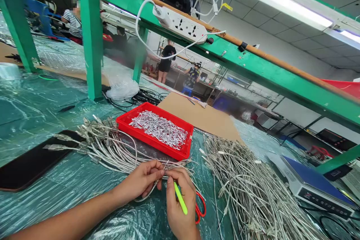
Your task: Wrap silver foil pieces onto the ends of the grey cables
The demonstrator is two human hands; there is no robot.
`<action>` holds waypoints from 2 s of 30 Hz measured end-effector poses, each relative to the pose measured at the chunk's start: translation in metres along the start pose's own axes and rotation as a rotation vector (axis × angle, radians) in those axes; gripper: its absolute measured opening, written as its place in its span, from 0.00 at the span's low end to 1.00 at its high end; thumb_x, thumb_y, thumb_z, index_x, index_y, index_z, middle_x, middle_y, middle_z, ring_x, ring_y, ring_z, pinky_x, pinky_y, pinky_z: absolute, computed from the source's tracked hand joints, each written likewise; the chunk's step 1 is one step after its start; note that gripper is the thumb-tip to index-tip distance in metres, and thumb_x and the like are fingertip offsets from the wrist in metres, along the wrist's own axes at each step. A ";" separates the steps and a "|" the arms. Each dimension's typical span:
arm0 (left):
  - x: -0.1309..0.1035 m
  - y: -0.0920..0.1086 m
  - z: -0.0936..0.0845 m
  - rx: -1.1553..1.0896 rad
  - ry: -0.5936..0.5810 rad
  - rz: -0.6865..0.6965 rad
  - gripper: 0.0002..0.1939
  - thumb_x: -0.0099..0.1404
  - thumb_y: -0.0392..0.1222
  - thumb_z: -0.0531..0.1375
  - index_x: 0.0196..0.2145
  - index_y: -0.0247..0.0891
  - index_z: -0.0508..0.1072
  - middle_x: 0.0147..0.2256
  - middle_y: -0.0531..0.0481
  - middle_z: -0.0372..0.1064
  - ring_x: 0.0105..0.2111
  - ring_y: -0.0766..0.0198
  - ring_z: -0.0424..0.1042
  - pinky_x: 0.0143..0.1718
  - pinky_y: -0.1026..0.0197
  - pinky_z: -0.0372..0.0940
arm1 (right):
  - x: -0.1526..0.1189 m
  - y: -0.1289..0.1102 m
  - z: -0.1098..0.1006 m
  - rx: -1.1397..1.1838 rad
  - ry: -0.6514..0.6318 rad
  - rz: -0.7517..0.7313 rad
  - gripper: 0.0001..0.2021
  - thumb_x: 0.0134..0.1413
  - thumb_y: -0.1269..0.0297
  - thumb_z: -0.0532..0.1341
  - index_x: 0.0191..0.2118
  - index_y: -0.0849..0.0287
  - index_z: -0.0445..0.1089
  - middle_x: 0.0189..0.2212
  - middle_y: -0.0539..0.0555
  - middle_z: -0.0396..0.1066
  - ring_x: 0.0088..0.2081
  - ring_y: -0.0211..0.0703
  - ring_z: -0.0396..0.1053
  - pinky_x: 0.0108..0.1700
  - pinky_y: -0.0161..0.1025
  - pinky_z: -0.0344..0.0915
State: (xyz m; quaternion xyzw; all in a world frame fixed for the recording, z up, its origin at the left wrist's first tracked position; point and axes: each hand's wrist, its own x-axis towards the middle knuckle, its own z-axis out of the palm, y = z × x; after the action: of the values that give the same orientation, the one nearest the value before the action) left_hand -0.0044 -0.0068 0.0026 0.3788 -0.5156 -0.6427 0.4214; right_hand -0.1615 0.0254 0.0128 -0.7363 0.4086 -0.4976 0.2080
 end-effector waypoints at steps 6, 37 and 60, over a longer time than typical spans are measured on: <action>0.000 0.002 -0.002 -0.012 -0.016 0.070 0.23 0.58 0.61 0.60 0.31 0.34 0.66 0.23 0.53 0.70 0.11 0.76 0.53 0.12 0.70 0.47 | -0.001 -0.002 0.000 0.023 0.001 0.023 0.08 0.63 0.69 0.55 0.41 0.53 0.71 0.38 0.52 0.71 0.40 0.43 0.70 0.44 0.40 0.65; -0.001 0.000 -0.002 -0.004 -0.086 0.100 0.22 0.61 0.58 0.58 0.29 0.33 0.67 0.24 0.52 0.68 0.13 0.75 0.53 0.14 0.69 0.47 | -0.001 -0.006 -0.002 0.122 -0.074 0.019 0.08 0.62 0.69 0.55 0.36 0.56 0.72 0.31 0.51 0.71 0.35 0.42 0.70 0.40 0.37 0.65; -0.001 0.002 -0.002 0.001 -0.055 0.079 0.23 0.57 0.61 0.60 0.28 0.35 0.66 0.22 0.51 0.69 0.12 0.74 0.53 0.14 0.69 0.48 | 0.000 -0.003 -0.003 0.167 -0.053 0.086 0.09 0.63 0.66 0.55 0.36 0.56 0.73 0.31 0.52 0.72 0.33 0.41 0.70 0.38 0.37 0.65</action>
State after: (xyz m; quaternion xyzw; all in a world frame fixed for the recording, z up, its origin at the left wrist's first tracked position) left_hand -0.0021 -0.0063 0.0046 0.3408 -0.5419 -0.6353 0.4320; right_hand -0.1630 0.0275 0.0164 -0.7111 0.3912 -0.5010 0.3004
